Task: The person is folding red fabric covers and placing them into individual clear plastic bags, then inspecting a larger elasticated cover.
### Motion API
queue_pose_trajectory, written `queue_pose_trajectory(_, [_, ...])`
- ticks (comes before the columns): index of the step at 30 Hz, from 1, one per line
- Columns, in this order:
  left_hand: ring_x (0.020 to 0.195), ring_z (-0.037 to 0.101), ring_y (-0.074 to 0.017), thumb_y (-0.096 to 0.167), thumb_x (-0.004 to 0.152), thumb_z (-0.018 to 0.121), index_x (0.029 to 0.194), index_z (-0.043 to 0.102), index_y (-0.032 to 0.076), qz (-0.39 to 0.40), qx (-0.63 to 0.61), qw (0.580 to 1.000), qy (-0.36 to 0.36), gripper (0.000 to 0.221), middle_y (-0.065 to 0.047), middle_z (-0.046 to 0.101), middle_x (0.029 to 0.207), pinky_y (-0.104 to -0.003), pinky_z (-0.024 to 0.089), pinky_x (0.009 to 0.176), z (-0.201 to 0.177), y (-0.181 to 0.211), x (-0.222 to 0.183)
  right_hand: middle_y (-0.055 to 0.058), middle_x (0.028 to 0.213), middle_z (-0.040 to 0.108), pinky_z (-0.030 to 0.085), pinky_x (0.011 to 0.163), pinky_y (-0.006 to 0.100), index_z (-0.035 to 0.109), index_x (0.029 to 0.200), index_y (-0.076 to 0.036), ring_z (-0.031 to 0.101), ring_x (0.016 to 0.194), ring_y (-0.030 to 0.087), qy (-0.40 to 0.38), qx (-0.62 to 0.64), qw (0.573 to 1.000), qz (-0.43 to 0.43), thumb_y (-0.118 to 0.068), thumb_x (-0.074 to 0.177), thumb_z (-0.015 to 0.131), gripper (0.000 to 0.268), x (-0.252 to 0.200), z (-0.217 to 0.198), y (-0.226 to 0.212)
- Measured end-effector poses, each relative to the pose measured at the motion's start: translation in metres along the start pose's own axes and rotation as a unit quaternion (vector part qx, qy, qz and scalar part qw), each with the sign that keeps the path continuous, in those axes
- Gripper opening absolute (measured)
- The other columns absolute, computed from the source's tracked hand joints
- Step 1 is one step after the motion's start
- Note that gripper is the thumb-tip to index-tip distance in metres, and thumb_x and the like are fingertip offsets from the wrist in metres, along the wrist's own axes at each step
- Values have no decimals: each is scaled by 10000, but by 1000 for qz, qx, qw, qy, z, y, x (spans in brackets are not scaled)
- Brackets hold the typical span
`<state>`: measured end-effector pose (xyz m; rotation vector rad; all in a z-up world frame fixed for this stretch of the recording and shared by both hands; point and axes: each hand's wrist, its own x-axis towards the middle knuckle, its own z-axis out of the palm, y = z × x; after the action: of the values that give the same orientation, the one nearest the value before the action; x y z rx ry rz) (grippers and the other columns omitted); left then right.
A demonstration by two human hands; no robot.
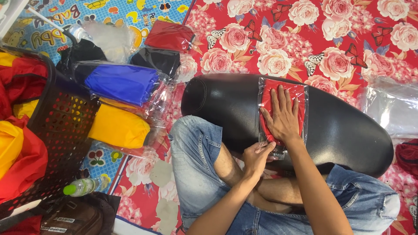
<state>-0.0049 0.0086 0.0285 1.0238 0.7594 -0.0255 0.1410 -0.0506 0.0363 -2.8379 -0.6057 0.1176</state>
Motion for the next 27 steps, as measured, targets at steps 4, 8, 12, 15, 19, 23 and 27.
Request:
queue_pose_trajectory(4, [715, 763, -249, 285, 803, 890, 1084, 773, -14, 14, 56, 998, 20, 427, -134, 785, 850, -328, 655, 624, 0, -6, 8, 78, 1736, 58, 46, 1275, 580, 131, 1664, -214, 46, 1594, 289, 1, 2, 1000, 0, -685, 1036, 255, 794, 0, -1, -1])
queue_pose_trajectory(8, [757, 758, -256, 288, 806, 862, 1045, 800, 49, 16, 85, 996, 33, 344, -113, 779, 812, -331, 651, 650, 1, 1, 2, 76, 1737, 48, 43, 1274, 576, 127, 1664, -211, 32, 1595, 282, -1, 2, 1000, 1, -681, 1040, 251, 791, -1, -3, -3])
queue_pose_trajectory(12, [722, 752, -296, 210, 824, 854, 1076, 772, -35, 23, 35, 999, 25, 360, -190, 770, 844, -334, 655, 608, 0, -3, 5, 77, 1738, 50, 46, 1276, 575, 136, 1663, -203, 31, 1597, 282, 2, 8, 1000, 2, -677, 1044, 240, 787, -2, -4, -3])
queue_pose_trajectory(15, [691, 752, -279, 212, 818, 866, 1063, 778, -25, 25, 36, 999, 24, 352, -185, 768, 819, -323, 661, 603, 1, 1, 2, 83, 1737, 48, 49, 1275, 577, 139, 1663, -198, 30, 1597, 285, 1, 9, 1000, 1, -678, 1044, 243, 790, -1, -4, -3])
queue_pose_trajectory(19, [687, 751, -277, 213, 812, 870, 1059, 779, -25, 28, 45, 998, 29, 354, -180, 769, 817, -332, 657, 594, 2, -2, 4, 82, 1738, 47, 50, 1275, 581, 144, 1662, -196, 30, 1597, 285, 5, 9, 1000, -1, -669, 1044, 255, 786, -2, -5, -4])
queue_pose_trajectory(23, [796, 761, -196, 291, 802, 866, 1019, 811, 80, 41, 91, 994, 41, 308, -87, 774, 783, -337, 647, 658, 7, -8, 5, 86, 1735, 51, 46, 1277, 575, 128, 1664, -206, 37, 1596, 289, 2, 8, 1000, 1, -662, 1045, 259, 780, -2, -6, -4])
queue_pose_trajectory(27, [825, 756, -118, 350, 797, 857, 987, 831, 162, 37, 134, 989, 52, 269, -11, 771, 751, -298, 601, 702, 6, -6, 4, 83, 1737, 45, 39, 1278, 572, 128, 1664, -205, 32, 1597, 286, 1, 9, 1000, 3, -669, 1044, 249, 784, -2, -7, -6])
